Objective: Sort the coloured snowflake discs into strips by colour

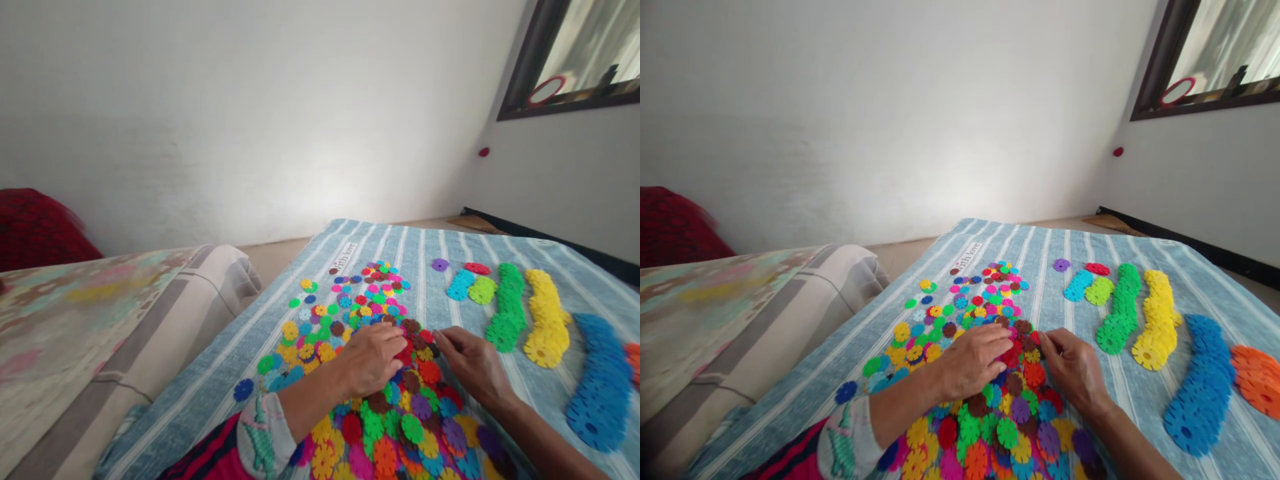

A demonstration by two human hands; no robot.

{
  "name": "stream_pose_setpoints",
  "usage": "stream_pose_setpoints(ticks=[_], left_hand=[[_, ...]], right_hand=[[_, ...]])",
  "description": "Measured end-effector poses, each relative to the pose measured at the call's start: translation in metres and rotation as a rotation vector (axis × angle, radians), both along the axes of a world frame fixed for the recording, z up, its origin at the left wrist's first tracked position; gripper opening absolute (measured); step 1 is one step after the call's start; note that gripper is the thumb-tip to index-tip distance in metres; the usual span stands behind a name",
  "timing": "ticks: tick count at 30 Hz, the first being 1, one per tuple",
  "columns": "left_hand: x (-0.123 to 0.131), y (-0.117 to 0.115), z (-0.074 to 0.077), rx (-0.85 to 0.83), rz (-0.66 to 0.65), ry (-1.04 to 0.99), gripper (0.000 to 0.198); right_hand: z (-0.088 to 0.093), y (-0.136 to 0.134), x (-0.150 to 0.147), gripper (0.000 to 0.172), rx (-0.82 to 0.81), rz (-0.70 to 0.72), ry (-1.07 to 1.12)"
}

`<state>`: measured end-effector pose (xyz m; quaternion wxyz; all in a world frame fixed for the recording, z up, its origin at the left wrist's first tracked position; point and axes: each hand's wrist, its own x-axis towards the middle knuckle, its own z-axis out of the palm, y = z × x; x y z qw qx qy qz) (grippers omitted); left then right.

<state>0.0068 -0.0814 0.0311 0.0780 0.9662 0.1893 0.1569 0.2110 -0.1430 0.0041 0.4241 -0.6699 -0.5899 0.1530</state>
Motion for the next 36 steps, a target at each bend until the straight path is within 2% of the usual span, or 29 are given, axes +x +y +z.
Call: stream_pose_setpoints(ticks=[5, 12, 17, 20, 23, 27, 31, 36], left_hand=[[0.017, 0.010, -0.006, 0.024, 0.066, 0.123, 0.026], [-0.001, 0.001, -0.010, -0.001, 0.119, 0.131, 0.023], [0.002, 0.011, 0.000, 0.025, 0.101, 0.188, 0.013], [0.016, 0.024, 0.012, 0.045, 0.180, 0.263, 0.018], [0.031, 0.034, 0.018, 0.016, 0.282, 0.306, 0.013], [0.044, 0.043, 0.010, -0.034, 0.344, 0.327, 0.019], [0.047, 0.048, 0.000, -0.093, 0.386, 0.285, 0.018], [0.046, 0.049, -0.001, -0.246, 0.447, 0.203, 0.019]], right_hand=[[-0.017, 0.024, 0.010, 0.033, 0.060, -0.002, -0.046], [-0.014, 0.021, 0.010, 0.032, -0.012, 0.067, 0.052], [-0.015, 0.023, 0.011, 0.029, -0.026, 0.078, 0.072], [-0.018, 0.025, 0.012, 0.028, -0.033, 0.082, 0.074], [-0.021, 0.026, 0.012, 0.028, -0.036, 0.081, 0.083], [-0.023, 0.028, 0.013, 0.028, -0.043, 0.089, 0.099], [-0.025, 0.029, 0.013, 0.027, -0.033, 0.093, 0.096], [-0.026, 0.030, 0.012, 0.027, -0.025, 0.094, 0.086]])
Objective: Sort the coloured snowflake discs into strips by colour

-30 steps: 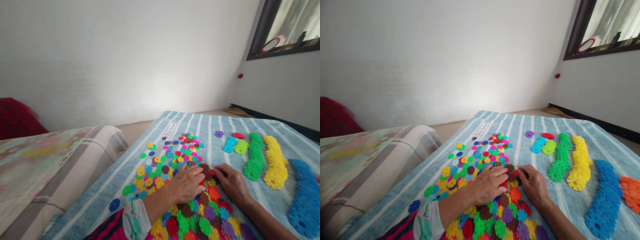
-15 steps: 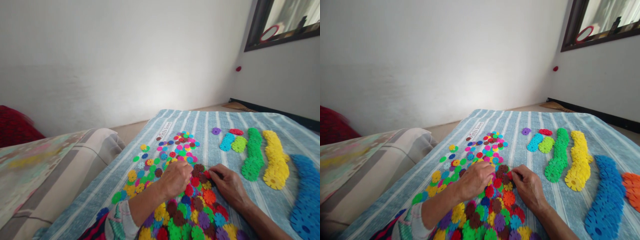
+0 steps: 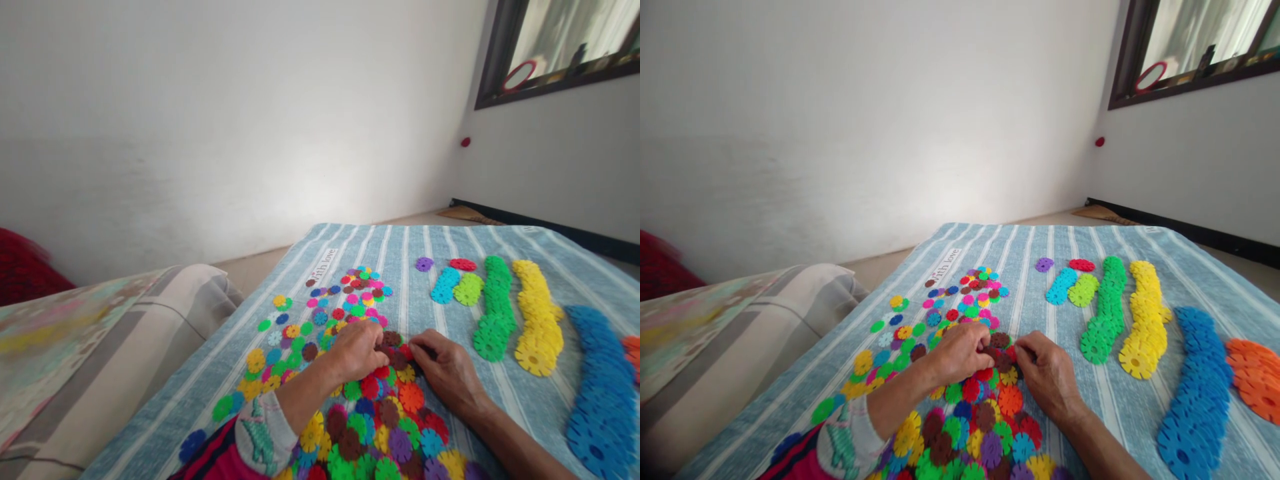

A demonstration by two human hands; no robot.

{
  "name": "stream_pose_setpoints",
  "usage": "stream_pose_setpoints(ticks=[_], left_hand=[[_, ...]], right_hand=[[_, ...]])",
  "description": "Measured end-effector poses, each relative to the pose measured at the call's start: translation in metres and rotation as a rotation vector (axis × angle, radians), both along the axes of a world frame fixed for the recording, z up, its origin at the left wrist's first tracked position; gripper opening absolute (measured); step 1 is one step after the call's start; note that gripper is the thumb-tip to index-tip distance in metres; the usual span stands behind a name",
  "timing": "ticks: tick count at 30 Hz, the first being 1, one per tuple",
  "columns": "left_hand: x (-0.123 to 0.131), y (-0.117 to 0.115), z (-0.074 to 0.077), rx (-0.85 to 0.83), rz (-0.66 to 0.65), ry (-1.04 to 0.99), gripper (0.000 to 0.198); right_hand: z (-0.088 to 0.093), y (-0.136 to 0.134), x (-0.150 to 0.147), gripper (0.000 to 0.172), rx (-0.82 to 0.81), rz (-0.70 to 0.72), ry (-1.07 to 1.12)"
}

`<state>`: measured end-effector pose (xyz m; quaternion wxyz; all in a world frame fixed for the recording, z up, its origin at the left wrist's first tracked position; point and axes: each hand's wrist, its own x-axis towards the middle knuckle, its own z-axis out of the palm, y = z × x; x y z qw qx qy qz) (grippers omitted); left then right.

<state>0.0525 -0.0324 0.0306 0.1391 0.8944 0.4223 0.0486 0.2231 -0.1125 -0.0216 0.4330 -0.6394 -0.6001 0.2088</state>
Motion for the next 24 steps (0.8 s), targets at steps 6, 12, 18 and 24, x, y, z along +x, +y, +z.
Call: stream_pose_setpoints(ticks=[6, 12, 18, 24], left_hand=[[0.000, 0.003, 0.003, -0.199, 0.042, -0.187, 0.014], [0.011, 0.022, 0.007, -0.335, -0.022, -0.331, 0.008], [0.032, 0.028, 0.010, -0.320, -0.038, -0.155, 0.014], [0.034, 0.022, 0.018, -0.136, -0.098, 0.071, 0.005]], right_hand=[[0.000, 0.000, 0.001, 0.025, -0.009, -0.011, 0.010], [0.003, -0.001, 0.001, 0.027, -0.024, -0.008, 0.033], [0.003, 0.000, 0.002, 0.028, -0.031, -0.003, 0.037], [0.000, 0.000, 0.003, 0.027, -0.029, -0.006, 0.035]])
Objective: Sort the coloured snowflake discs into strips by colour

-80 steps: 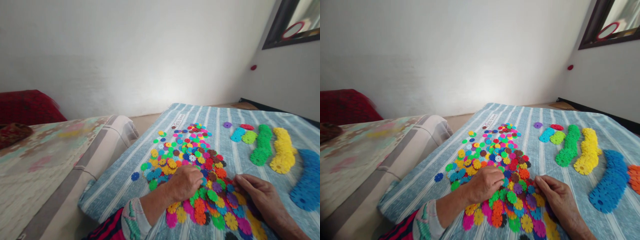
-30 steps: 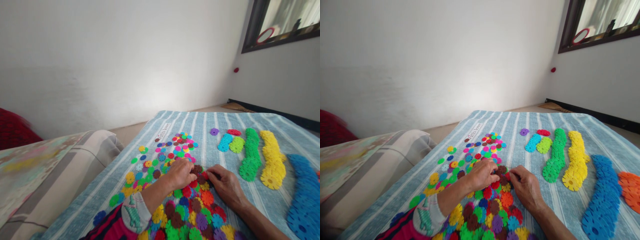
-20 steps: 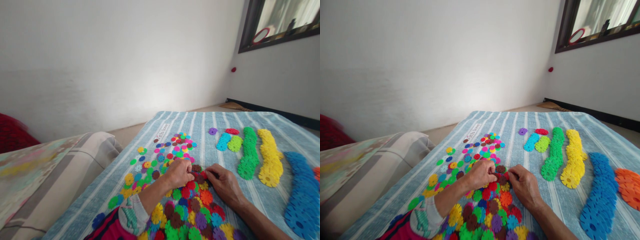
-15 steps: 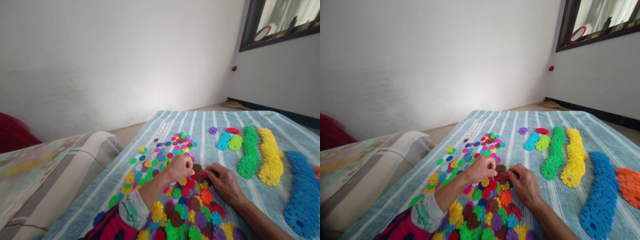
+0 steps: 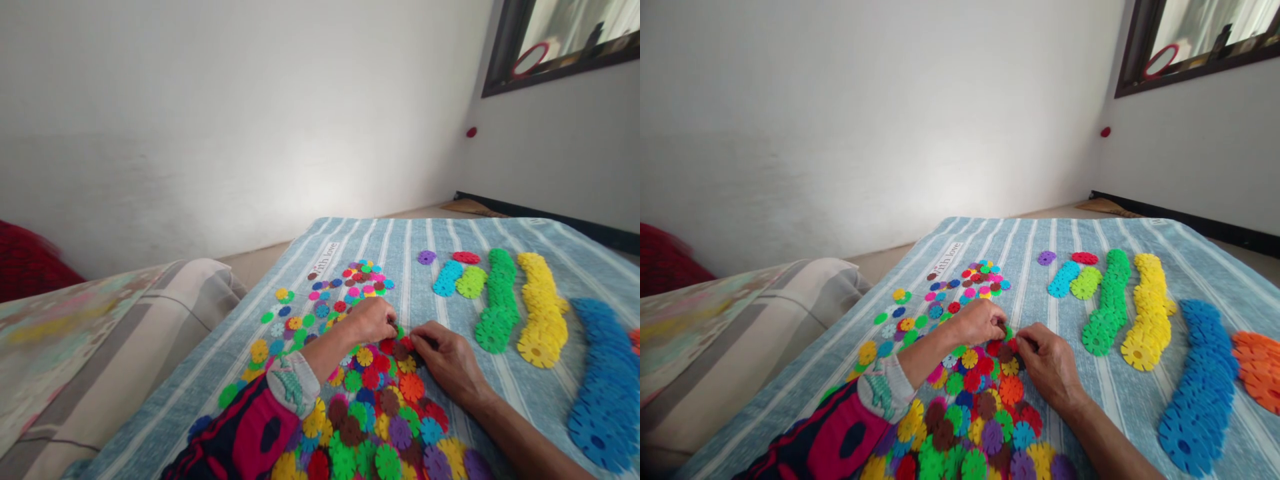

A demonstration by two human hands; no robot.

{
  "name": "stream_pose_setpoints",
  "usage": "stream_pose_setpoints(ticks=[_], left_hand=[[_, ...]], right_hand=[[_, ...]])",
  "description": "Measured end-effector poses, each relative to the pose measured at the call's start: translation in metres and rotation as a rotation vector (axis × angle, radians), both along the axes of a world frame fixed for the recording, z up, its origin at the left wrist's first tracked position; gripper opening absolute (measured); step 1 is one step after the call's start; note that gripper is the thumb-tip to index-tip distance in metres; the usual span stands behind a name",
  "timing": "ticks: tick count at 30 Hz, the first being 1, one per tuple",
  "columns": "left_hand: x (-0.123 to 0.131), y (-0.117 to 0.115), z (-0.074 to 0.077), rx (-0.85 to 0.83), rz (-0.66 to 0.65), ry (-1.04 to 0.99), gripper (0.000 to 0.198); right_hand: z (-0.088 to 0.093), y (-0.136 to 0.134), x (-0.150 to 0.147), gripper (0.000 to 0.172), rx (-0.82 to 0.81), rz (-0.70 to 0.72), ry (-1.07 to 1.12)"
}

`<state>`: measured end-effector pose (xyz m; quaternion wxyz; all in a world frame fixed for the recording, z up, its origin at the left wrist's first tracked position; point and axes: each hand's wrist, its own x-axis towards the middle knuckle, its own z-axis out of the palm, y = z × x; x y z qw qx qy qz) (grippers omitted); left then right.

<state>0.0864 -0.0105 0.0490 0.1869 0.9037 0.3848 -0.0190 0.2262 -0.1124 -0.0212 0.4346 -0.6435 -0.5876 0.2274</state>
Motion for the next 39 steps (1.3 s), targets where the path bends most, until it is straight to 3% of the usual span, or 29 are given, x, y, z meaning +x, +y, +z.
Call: stream_pose_setpoints(ticks=[11, 29, 39], left_hand=[[-0.008, -0.003, -0.010, 0.138, 0.058, -0.020, 0.009], [-0.016, -0.007, -0.014, 0.192, 0.095, -0.073, 0.016], [-0.020, 0.002, -0.015, -0.094, 0.112, -0.284, 0.009]], right_hand=[[0.003, 0.000, -0.001, 0.027, 0.012, -0.003, -0.020], [0.003, -0.001, -0.001, 0.025, 0.010, -0.003, -0.013], [0.002, 0.000, 0.000, 0.026, 0.004, 0.003, -0.025]])
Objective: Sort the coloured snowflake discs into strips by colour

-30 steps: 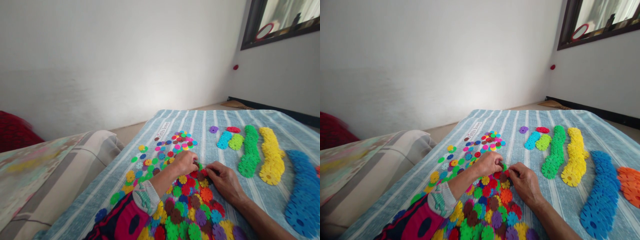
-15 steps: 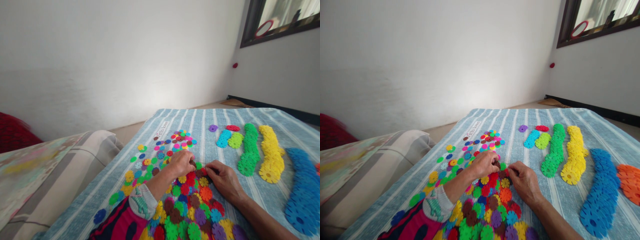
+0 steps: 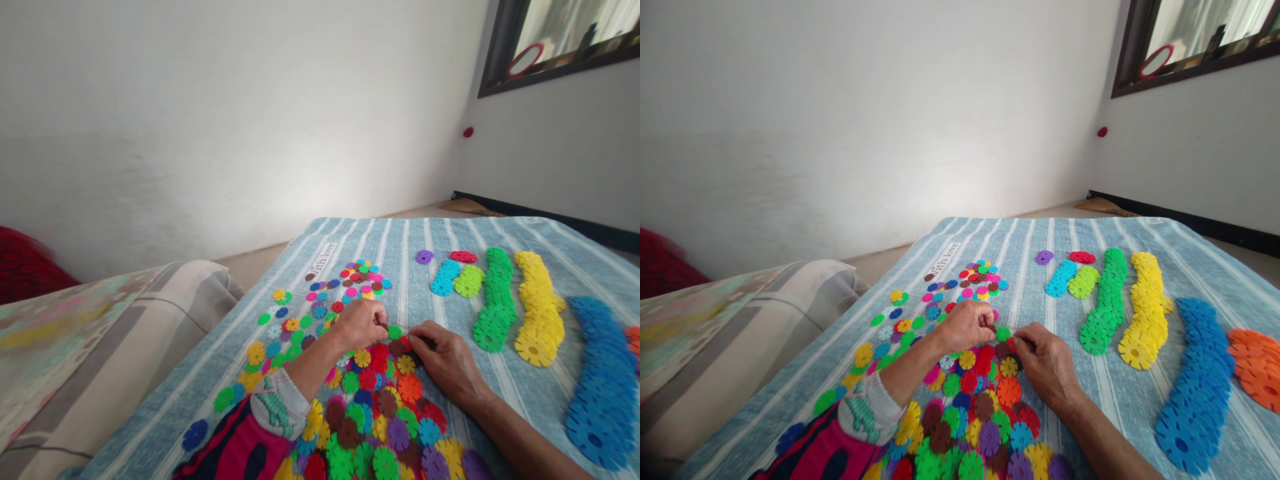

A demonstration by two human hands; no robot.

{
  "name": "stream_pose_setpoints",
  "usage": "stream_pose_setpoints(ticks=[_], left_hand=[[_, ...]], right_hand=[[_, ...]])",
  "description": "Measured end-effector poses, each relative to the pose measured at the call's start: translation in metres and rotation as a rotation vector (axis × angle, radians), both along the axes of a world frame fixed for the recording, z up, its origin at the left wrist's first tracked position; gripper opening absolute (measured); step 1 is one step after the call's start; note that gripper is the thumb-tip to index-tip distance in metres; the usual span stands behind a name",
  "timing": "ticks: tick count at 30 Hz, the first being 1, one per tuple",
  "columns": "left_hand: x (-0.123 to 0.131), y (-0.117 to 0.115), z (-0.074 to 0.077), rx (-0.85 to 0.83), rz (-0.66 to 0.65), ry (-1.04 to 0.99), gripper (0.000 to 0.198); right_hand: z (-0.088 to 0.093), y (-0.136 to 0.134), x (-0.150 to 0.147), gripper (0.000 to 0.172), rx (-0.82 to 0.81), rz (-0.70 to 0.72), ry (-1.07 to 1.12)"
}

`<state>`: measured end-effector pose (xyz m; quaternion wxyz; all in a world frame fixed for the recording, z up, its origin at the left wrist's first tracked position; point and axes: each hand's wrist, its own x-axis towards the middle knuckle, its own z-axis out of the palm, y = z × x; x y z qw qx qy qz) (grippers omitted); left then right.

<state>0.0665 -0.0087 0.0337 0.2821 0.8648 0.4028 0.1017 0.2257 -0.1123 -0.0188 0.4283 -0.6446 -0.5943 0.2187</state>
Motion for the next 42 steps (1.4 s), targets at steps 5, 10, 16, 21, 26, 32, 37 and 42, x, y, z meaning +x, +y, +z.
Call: stream_pose_setpoints(ticks=[5, 10, 16, 21, 26, 32, 37, 42], left_hand=[[-0.009, 0.014, 0.003, -0.083, 0.112, -0.105, 0.004], [-0.011, 0.020, 0.005, -0.040, 0.113, -0.149, 0.006], [0.008, 0.037, 0.003, 0.026, 0.088, -0.165, 0.012], [0.043, 0.070, 0.000, 0.054, 0.162, -0.181, 0.016], [0.081, 0.109, -0.007, 0.089, 0.200, -0.185, 0.017], [0.119, 0.144, -0.018, 0.118, 0.179, -0.172, 0.019], [0.139, 0.161, -0.026, 0.140, 0.132, -0.138, 0.021], [0.145, 0.170, -0.028, 0.172, 0.087, -0.101, 0.021]], right_hand=[[-0.001, 0.001, 0.001, 0.026, 0.005, 0.008, 0.005], [0.000, 0.000, -0.001, 0.025, 0.000, 0.004, 0.014], [0.002, 0.001, -0.002, 0.027, 0.008, 0.009, -0.007], [0.001, 0.001, -0.003, 0.026, 0.016, 0.002, 0.008], [0.002, 0.001, -0.004, 0.026, 0.016, 0.001, 0.029], [0.001, 0.001, -0.006, 0.029, 0.004, 0.001, 0.035], [0.000, 0.001, -0.006, 0.030, 0.022, 0.002, 0.035], [0.000, 0.002, -0.007, 0.030, 0.021, 0.004, 0.032]])
